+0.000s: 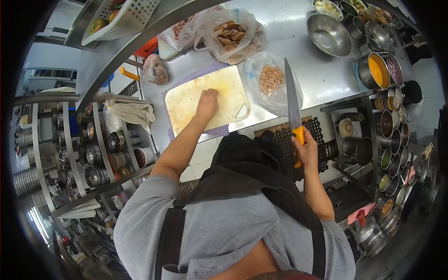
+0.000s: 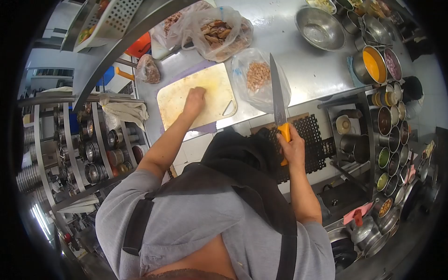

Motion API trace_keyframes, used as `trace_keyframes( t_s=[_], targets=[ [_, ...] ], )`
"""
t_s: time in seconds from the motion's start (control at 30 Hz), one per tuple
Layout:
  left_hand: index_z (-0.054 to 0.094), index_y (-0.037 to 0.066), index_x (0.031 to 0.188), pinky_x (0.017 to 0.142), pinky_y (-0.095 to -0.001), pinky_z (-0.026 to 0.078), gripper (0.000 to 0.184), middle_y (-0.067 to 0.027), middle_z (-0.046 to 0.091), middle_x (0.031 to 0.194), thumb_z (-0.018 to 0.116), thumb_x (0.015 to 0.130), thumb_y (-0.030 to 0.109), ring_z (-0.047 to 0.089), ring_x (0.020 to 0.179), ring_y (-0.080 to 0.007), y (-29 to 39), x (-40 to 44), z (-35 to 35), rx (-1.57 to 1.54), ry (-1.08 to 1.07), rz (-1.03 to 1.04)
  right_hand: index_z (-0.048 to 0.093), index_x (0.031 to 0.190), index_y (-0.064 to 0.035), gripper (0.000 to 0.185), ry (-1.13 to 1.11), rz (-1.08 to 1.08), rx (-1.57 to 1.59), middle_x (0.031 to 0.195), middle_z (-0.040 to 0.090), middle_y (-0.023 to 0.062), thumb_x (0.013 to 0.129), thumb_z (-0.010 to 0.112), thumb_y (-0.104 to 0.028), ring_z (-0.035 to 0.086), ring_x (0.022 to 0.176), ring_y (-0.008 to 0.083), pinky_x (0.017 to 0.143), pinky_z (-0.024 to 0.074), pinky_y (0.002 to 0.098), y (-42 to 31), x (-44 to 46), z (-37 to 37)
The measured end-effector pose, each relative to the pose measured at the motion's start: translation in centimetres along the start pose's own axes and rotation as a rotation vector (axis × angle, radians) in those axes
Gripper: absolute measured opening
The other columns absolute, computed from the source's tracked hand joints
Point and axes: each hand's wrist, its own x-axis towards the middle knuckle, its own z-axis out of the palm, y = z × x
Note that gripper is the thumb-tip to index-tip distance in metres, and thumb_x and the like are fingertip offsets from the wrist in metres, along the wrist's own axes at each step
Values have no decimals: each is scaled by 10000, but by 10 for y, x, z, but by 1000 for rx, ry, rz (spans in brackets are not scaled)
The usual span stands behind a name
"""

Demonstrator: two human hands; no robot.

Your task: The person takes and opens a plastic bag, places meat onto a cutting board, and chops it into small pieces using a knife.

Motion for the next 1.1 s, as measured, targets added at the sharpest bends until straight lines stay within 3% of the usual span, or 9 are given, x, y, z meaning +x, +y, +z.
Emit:
trace_keyframes(
  t_s=[0.13,0.27,0.43,0.5,0.67,0.73,0.77,0.83,1.1],
  targets=[
    [643,0,931,855,-439,484,228,-212,645,952,510,749,-39,594,951,-386,10,-4,-5,-112,-66,51,573,1288,-7,457,-1,-34,-30,710,628,40,855,699,-83,539,470,88,432,430,250,-8,11,8],
    [666,17,851,807,-448,509,189,-220,660,883,525,747,-53,635,891,-379,46,34,-9,-375,54,-32,574,1281,-3,448,75,-30,-3,717,621,48,858,698,-81,537,464,94,422,423,252,-19,5,23],
    [702,60,1032,862,-435,510,321,-197,674,954,546,769,-40,638,930,-380,129,82,-20,-879,80,103,552,1298,0,442,134,22,16,700,593,35,880,679,-66,509,449,91,407,413,246,-36,0,37],
    [672,34,1082,865,-424,509,306,-181,683,949,550,808,-28,638,959,-369,133,93,-9,-644,34,273,538,1307,13,444,151,34,-5,712,596,40,889,669,-61,507,456,90,409,410,235,-43,-3,41],
    [555,70,1270,871,-434,501,456,-218,667,924,633,823,114,604,970,-395,114,88,-9,-460,240,155,520,1305,28,449,218,-19,-4,683,577,30,895,666,-84,516,440,102,392,401,243,-37,-16,49],
    [464,86,1349,868,-464,502,594,-239,668,942,670,798,167,612,964,-425,110,87,-4,-377,91,-103,527,1311,23,458,226,12,-5,696,584,33,887,670,-76,515,455,97,403,404,241,-33,-24,53],
    [464,86,1349,868,-464,502,594,-239,668,942,670,798,167,612,964,-425,109,92,-3,-375,101,-94,534,1317,17,467,233,32,-10,709,590,36,880,674,-68,514,469,93,414,407,238,-33,-24,54],
    [426,59,1381,899,-464,505,626,-257,656,1063,623,790,108,628,1027,-384,113,100,-7,-541,-298,-212,533,1310,24,463,228,11,-25,714,590,37,883,675,-83,518,468,97,406,408,244,-31,-22,56],
    [450,171,1394,815,-504,518,650,-241,682,941,598,767,81,654,906,-417,72,120,-44,-356,-329,-106,566,1298,1,478,160,-41,-155,680,614,40,857,706,-121,535,461,99,430,420,256,-38,0,44]
  ],
)
